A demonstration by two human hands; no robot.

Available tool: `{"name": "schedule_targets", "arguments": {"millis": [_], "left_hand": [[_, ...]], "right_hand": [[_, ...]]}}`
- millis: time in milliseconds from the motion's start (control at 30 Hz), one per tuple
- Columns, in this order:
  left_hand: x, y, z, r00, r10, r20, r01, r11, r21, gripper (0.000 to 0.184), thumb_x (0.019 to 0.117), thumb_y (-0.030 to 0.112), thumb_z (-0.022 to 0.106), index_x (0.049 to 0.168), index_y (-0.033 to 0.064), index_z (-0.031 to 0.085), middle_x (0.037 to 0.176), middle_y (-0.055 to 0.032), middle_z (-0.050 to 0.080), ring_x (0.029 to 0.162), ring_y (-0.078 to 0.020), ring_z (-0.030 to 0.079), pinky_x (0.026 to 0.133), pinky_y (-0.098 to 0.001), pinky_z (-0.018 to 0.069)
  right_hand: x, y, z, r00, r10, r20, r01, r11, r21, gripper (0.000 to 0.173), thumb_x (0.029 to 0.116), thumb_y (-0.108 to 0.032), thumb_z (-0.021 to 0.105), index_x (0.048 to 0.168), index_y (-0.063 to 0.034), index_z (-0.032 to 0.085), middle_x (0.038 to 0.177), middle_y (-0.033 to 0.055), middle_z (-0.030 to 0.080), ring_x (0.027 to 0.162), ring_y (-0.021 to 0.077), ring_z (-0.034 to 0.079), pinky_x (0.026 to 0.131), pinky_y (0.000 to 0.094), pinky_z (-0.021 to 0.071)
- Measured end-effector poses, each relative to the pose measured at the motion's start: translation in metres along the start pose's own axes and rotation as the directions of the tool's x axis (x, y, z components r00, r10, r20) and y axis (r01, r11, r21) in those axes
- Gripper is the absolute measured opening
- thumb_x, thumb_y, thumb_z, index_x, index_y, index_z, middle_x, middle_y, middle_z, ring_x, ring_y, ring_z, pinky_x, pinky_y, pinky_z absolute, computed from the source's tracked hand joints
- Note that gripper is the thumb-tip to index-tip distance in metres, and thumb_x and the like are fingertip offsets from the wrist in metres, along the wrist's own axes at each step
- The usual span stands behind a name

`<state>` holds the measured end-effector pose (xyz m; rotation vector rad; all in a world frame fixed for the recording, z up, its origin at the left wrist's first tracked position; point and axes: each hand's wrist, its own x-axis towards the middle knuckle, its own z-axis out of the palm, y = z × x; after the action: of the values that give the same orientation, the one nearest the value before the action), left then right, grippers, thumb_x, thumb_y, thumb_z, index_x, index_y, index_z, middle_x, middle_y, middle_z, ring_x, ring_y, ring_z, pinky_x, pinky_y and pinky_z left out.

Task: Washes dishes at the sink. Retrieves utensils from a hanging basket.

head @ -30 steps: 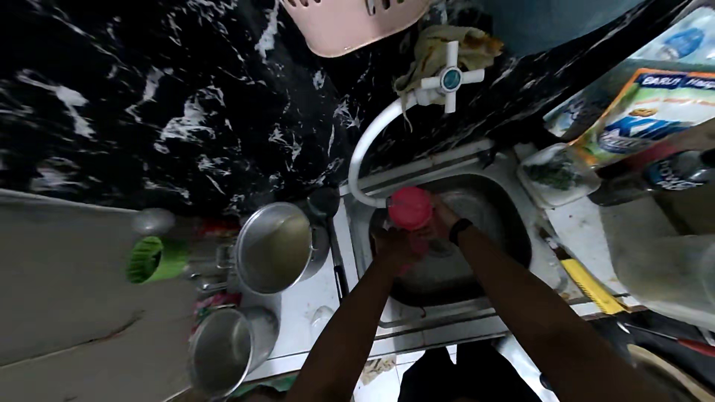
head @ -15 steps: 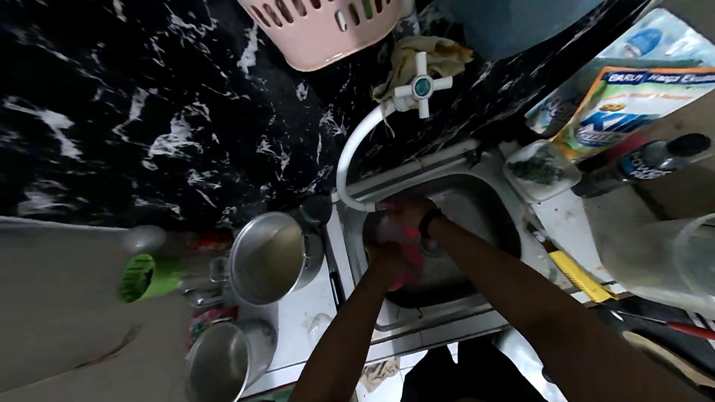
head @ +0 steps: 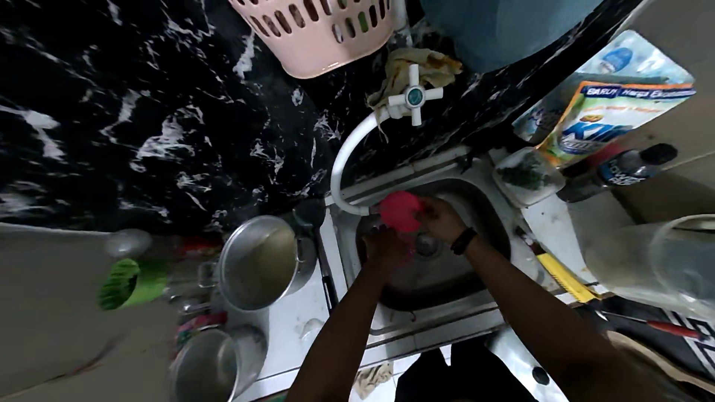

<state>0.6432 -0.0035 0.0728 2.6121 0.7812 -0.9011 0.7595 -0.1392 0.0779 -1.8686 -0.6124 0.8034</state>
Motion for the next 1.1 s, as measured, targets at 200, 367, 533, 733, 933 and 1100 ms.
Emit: {"name": "schedule_targets", "arguments": {"millis": [200, 367, 533, 733, 933, 1100], "left_hand": [[-0.012, -0.013, -0.001, 0.948, 0.178, -0.263, -0.275, 0.877, -0.395, 0.057, 0.0930, 0.035, 0.070, 0.138, 0.0003, 0.059, 0.140, -0.0215, 0.058, 0.135, -0.0329, 0.051, 0.117, -0.0529, 0.0354], [-0.002, -0.013, -0.007, 0.970, -0.001, -0.243, -0.231, 0.306, -0.924, 0.038, 0.1086, 0.019, 0.049, 0.141, -0.0008, 0.052, 0.129, -0.0182, 0.063, 0.112, -0.0229, 0.065, 0.095, -0.0395, 0.0566], [0.003, -0.003, -0.022, 0.971, -0.020, -0.237, -0.200, 0.472, -0.859, 0.036, 0.1058, 0.030, 0.057, 0.128, 0.0020, 0.064, 0.109, -0.0156, 0.070, 0.090, -0.0204, 0.070, 0.080, -0.0384, 0.0602], [0.007, -0.001, -0.022, 0.977, -0.046, -0.209, -0.141, 0.599, -0.789, 0.039, 0.1083, 0.033, 0.051, 0.117, -0.0017, 0.067, 0.093, -0.0141, 0.070, 0.076, -0.0178, 0.069, 0.073, -0.0365, 0.0601], [0.007, 0.007, -0.025, 0.984, -0.005, -0.176, -0.148, 0.514, -0.845, 0.038, 0.1108, 0.021, 0.044, 0.136, -0.0047, 0.057, 0.125, -0.0223, 0.064, 0.111, -0.0253, 0.064, 0.098, -0.0405, 0.0536], [0.013, 0.011, -0.030, 0.996, 0.069, -0.058, -0.063, 0.065, -0.996, 0.060, 0.1091, 0.053, 0.031, 0.147, 0.0095, 0.048, 0.132, -0.0158, 0.063, 0.113, -0.0275, 0.065, 0.092, -0.0453, 0.0569]], "right_hand": [[-0.010, 0.020, -0.012, 0.979, 0.205, -0.004, -0.181, 0.872, 0.454, 0.034, 0.1052, -0.019, 0.058, 0.134, -0.0006, 0.059, 0.119, 0.0166, 0.068, 0.101, 0.0222, 0.069, 0.090, 0.0396, 0.0589], [-0.019, 0.028, -0.011, 0.951, 0.310, -0.002, -0.242, 0.746, 0.620, 0.034, 0.1059, -0.017, 0.058, 0.134, 0.0016, 0.059, 0.117, 0.0169, 0.069, 0.100, 0.0218, 0.072, 0.089, 0.0380, 0.0612], [-0.024, 0.039, -0.003, 0.900, 0.434, 0.043, -0.354, 0.672, 0.651, 0.041, 0.1108, -0.027, 0.046, 0.139, 0.0011, 0.055, 0.116, 0.0185, 0.069, 0.097, 0.0247, 0.072, 0.086, 0.0396, 0.0607], [-0.035, 0.028, -0.010, 0.886, 0.461, 0.047, -0.408, 0.728, 0.551, 0.045, 0.1098, -0.037, 0.048, 0.133, -0.0009, 0.059, 0.102, 0.0162, 0.073, 0.086, 0.0235, 0.074, 0.078, 0.0383, 0.0620], [-0.050, 0.027, -0.017, 0.978, 0.113, -0.175, -0.074, 0.974, 0.214, 0.047, 0.0952, -0.021, 0.073, 0.137, -0.0075, 0.058, 0.111, 0.0107, 0.072, 0.095, 0.0177, 0.071, 0.085, 0.0365, 0.0612], [-0.049, 0.031, -0.007, 0.932, -0.298, -0.208, 0.212, 0.911, -0.355, 0.036, 0.0946, -0.018, 0.069, 0.131, -0.0184, 0.072, 0.136, 0.0124, 0.065, 0.131, 0.0296, 0.058, 0.109, 0.0490, 0.0492]]}}
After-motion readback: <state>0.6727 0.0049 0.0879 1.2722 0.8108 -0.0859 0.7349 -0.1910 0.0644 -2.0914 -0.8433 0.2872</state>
